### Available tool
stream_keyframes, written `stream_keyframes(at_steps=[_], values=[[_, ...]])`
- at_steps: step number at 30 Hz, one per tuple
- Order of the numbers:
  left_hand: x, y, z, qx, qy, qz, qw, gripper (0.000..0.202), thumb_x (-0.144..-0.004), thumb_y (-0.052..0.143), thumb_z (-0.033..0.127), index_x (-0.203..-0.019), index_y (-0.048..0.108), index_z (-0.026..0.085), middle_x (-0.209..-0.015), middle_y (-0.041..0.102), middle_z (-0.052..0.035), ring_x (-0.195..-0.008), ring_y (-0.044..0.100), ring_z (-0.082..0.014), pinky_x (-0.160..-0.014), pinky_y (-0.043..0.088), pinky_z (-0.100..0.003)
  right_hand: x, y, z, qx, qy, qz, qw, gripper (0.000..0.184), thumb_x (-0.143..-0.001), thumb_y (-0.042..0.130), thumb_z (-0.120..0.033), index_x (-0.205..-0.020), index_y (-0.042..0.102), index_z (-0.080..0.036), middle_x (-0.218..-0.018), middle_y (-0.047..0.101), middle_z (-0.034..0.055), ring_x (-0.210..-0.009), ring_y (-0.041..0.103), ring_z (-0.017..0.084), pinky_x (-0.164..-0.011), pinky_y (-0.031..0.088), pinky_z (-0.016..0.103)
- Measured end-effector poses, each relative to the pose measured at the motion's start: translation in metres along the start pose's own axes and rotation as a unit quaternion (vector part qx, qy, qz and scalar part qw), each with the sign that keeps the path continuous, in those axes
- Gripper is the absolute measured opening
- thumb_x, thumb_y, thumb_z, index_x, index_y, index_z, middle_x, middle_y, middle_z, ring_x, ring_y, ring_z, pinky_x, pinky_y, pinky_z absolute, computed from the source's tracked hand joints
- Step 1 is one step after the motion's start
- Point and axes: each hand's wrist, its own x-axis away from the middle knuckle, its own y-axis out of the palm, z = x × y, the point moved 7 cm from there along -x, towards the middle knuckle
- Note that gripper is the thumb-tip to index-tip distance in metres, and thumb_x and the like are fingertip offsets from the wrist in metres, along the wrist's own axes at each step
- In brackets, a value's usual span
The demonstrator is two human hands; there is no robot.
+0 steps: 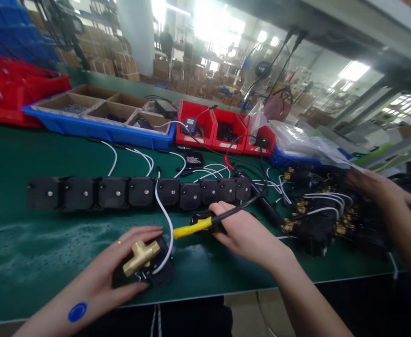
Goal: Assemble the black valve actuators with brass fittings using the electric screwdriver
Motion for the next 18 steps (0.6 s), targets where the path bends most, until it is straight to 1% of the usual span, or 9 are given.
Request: stream_keyframes(at_steps=[2, 4, 5, 7, 9, 11, 13, 16, 18], values=[[-0.004, 0.002, 0.002, -0.026, 0.008, -0.029, 0.999, 0.065, -0.081, 0.072, 0.017, -0.142, 0.058, 0.036, -0.146, 0.063, -0.0056, -0.134, 0.062, -0.0318, -0.114, 0.05, -0.048, -0.006, 0.009, 0.001, 0.027, -0.008, -0.019, 0.999, 0.028, -0.09, 0.07, -0.013, -0.116, 0.061, -0.015, -0.11, 0.069, 0.0106, -0.099, 0.069, 0.026, -0.087, 0.059, 0.039], [-0.006, 0.003, 0.003, -0.039, 0.018, -0.034, 0.998, 0.069, -0.078, 0.073, 0.014, -0.141, 0.057, 0.036, -0.142, 0.063, -0.0055, -0.13, 0.064, -0.0292, -0.109, 0.054, -0.043, -0.01, 0.013, 0.003, 0.056, -0.013, -0.02, 0.998, 0.033, -0.088, 0.076, -0.015, -0.118, 0.063, -0.014, -0.116, 0.069, 0.0132, -0.107, 0.067, 0.03, -0.093, 0.058, 0.046], [-0.006, 0.004, 0.002, -0.044, 0.019, -0.029, 0.998, 0.067, -0.079, 0.072, 0.013, -0.14, 0.058, 0.036, -0.139, 0.063, -0.0053, -0.128, 0.065, -0.0279, -0.107, 0.055, -0.04, -0.012, 0.013, 0.004, 0.07, -0.013, -0.017, 0.997, 0.034, -0.086, 0.079, -0.017, -0.117, 0.064, -0.014, -0.116, 0.069, 0.0135, -0.108, 0.066, 0.032, -0.094, 0.057, 0.049], [-0.005, 0.007, 0.002, -0.053, 0.013, -0.018, 0.998, 0.057, -0.081, 0.068, 0.013, -0.134, 0.061, 0.033, -0.133, 0.064, -0.0058, -0.124, 0.065, -0.0265, -0.104, 0.056, -0.039, -0.013, 0.013, 0.008, 0.097, -0.007, -0.003, 0.995, 0.033, -0.084, 0.083, -0.021, -0.111, 0.067, -0.015, -0.109, 0.07, 0.0114, -0.104, 0.065, 0.033, -0.09, 0.057, 0.051], [-0.004, 0.013, 0.0, -0.053, -0.002, -0.025, 0.998, 0.049, -0.082, 0.066, 0.013, -0.129, 0.062, 0.029, -0.131, 0.065, -0.0067, -0.122, 0.065, -0.0267, -0.104, 0.055, -0.039, -0.012, 0.011, 0.012, 0.122, 0.01, 0.024, 0.992, 0.03, -0.081, 0.086, -0.023, -0.104, 0.068, -0.016, -0.101, 0.069, 0.0097, -0.097, 0.065, 0.033, -0.084, 0.057, 0.051], [-0.003, 0.018, 0.001, -0.04, -0.015, -0.032, 0.999, 0.048, -0.081, 0.067, 0.012, -0.125, 0.062, 0.028, -0.126, 0.067, -0.0059, -0.118, 0.066, -0.0266, -0.102, 0.054, -0.039, -0.006, 0.009, 0.015, 0.145, 0.031, 0.066, 0.987, 0.032, -0.078, 0.088, -0.022, -0.103, 0.068, -0.015, -0.103, 0.068, 0.0114, -0.094, 0.063, 0.033, -0.081, 0.056, 0.05], [-0.002, 0.022, 0.003, -0.029, -0.017, -0.03, 0.999, 0.048, -0.079, 0.068, 0.012, -0.123, 0.061, 0.029, -0.121, 0.068, -0.003, -0.113, 0.066, -0.0252, -0.1, 0.052, -0.038, 0.002, 0.009, 0.016, 0.161, 0.049, 0.112, 0.979, 0.036, -0.076, 0.088, -0.018, -0.105, 0.067, -0.013, -0.107, 0.066, 0.0137, -0.093, 0.061, 0.033, -0.077, 0.055, 0.048], [0.0, 0.025, 0.009, -0.028, -0.007, 0.001, 1.0, 0.048, -0.077, 0.067, 0.01, -0.119, 0.061, 0.03, -0.116, 0.068, -0.0004, -0.111, 0.065, -0.0241, -0.1, 0.049, -0.038, 0.016, 0.013, 0.011, 0.166, 0.051, 0.17, 0.97, 0.035, -0.08, 0.082, -0.011, -0.11, 0.065, -0.013, -0.108, 0.064, 0.0127, -0.093, 0.059, 0.03, -0.074, 0.053, 0.043], [0.003, 0.029, 0.015, -0.03, 0.002, 0.021, 0.999, 0.048, -0.075, 0.066, 0.008, -0.117, 0.06, 0.03, -0.113, 0.068, 0.0003, -0.107, 0.065, -0.0232, -0.094, 0.05, -0.036, 0.024, 0.018, 0.007, 0.164, 0.042, 0.204, 0.964, 0.032, -0.082, 0.075, -0.007, -0.11, 0.063, -0.015, -0.107, 0.064, 0.0114, -0.095, 0.058, 0.029, -0.076, 0.052, 0.041]])
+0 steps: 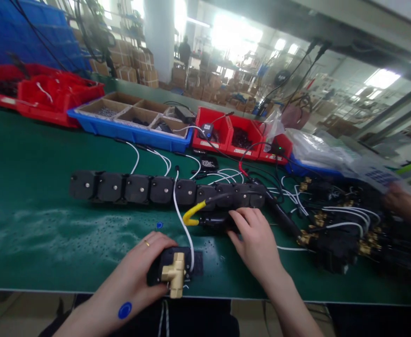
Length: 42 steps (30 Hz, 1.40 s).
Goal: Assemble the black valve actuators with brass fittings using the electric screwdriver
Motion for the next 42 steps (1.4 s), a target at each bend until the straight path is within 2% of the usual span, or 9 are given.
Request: stream_keyframes(at_steps=[7, 15, 20, 22, 25, 30, 33, 38, 42], values=[[0.018, 0.012, 0.011, -0.019, -0.014, 0.069, 0.997, 0.044, -0.071, 0.06, 0.005, -0.109, 0.058, 0.027, -0.102, 0.064, -0.0004, -0.095, 0.063, -0.0235, -0.081, 0.05, -0.035, 0.018, 0.003, 0.007, -0.001, 0.096, 0.128, 0.987, 0.023, -0.084, 0.062, -0.013, -0.106, 0.057, -0.017, -0.101, 0.057, 0.0143, -0.091, 0.055, 0.032, -0.072, 0.051, 0.043], [0.025, 0.006, 0.005, -0.032, -0.016, 0.12, 0.992, 0.042, -0.072, 0.061, 0.009, -0.109, 0.061, 0.029, -0.101, 0.066, -0.0004, -0.094, 0.067, -0.0233, -0.082, 0.053, -0.034, 0.015, 0.0, 0.001, -0.151, 0.132, 0.068, 0.977, 0.016, -0.092, 0.056, -0.016, -0.108, 0.06, -0.019, -0.109, 0.062, 0.011, -0.099, 0.064, 0.026, -0.082, 0.059, 0.04], [0.021, 0.005, -0.002, -0.019, -0.064, 0.141, 0.988, 0.042, -0.072, 0.079, 0.024, -0.111, 0.064, 0.028, -0.102, 0.073, -0.0005, -0.091, 0.071, -0.0248, -0.085, 0.058, -0.035, 0.037, -0.012, -0.025, -0.276, 0.157, 0.045, 0.947, 0.019, -0.095, 0.049, -0.013, -0.101, 0.067, -0.02, -0.099, 0.07, 0.0076, -0.087, 0.072, 0.017, -0.072, 0.063, 0.025], [0.016, 0.011, -0.007, 0.018, -0.08, 0.124, 0.989, 0.044, -0.071, 0.085, 0.029, -0.109, 0.065, 0.029, -0.099, 0.074, 0.0009, -0.087, 0.073, -0.0242, -0.081, 0.06, -0.033, 0.046, 0.0, -0.039, -0.39, 0.189, -0.016, 0.901, 0.028, -0.089, 0.056, -0.012, -0.113, 0.068, -0.019, -0.105, 0.073, 0.0086, -0.089, 0.074, 0.016, -0.07, 0.064, 0.022], [0.004, 0.022, -0.01, 0.075, -0.081, 0.096, 0.989, 0.045, -0.071, 0.087, 0.034, -0.11, 0.064, 0.028, -0.098, 0.076, 0.0018, -0.084, 0.075, -0.0233, -0.075, 0.062, -0.031, 0.057, 0.026, -0.061, -0.571, 0.24, -0.105, 0.778, 0.06, -0.077, 0.067, -0.012, -0.136, 0.061, -0.021, -0.127, 0.071, 0.0114, -0.1, 0.075, 0.02, -0.077, 0.067, 0.028], [-0.023, 0.03, 0.002, 0.108, -0.037, 0.064, 0.991, 0.04, -0.076, 0.079, 0.026, -0.114, 0.066, 0.026, -0.106, 0.077, -0.0015, -0.091, 0.076, -0.0234, -0.082, 0.063, -0.033, 0.057, 0.042, -0.058, -0.669, 0.321, -0.054, 0.668, 0.053, -0.076, 0.077, -0.019, -0.127, 0.06, -0.022, -0.124, 0.073, 0.0108, -0.107, 0.075, 0.023, -0.085, 0.065, 0.034], [-0.035, 0.031, 0.002, 0.127, -0.041, 0.041, 0.99, 0.042, -0.074, 0.081, 0.033, -0.114, 0.07, 0.025, -0.11, 0.078, -0.0042, -0.098, 0.076, -0.0269, -0.089, 0.063, -0.038, 0.053, 0.04, -0.046, -0.657, 0.338, -0.025, 0.674, 0.048, -0.073, 0.082, -0.021, -0.115, 0.06, -0.022, -0.113, 0.075, 0.008, -0.101, 0.075, 0.022, -0.084, 0.064, 0.033], [-0.031, 0.026, -0.019, 0.169, -0.091, 0.043, 0.98, 0.051, -0.079, 0.077, 0.036, -0.127, 0.065, 0.025, -0.119, 0.078, -0.007, -0.099, 0.078, -0.0272, -0.087, 0.066, -0.04, 0.048, 0.03, -0.028, -0.577, 0.349, 0.002, 0.739, 0.05, -0.068, 0.083, -0.018, -0.113, 0.064, -0.022, -0.113, 0.07, 0.0047, -0.105, 0.069, 0.021, -0.077, 0.058, 0.026], [-0.026, 0.009, -0.011, 0.018, -0.028, 0.084, 0.996, 0.04, -0.08, 0.077, 0.037, -0.118, 0.071, 0.025, -0.115, 0.079, -0.0072, -0.105, 0.077, -0.0303, -0.095, 0.063, -0.047, 0.042, 0.026, -0.03, -0.535, 0.331, 0.006, 0.778, 0.05, -0.064, 0.083, -0.01, -0.111, 0.068, -0.022, -0.108, 0.069, 0.0031, -0.092, 0.064, 0.018, -0.074, 0.053, 0.027]])
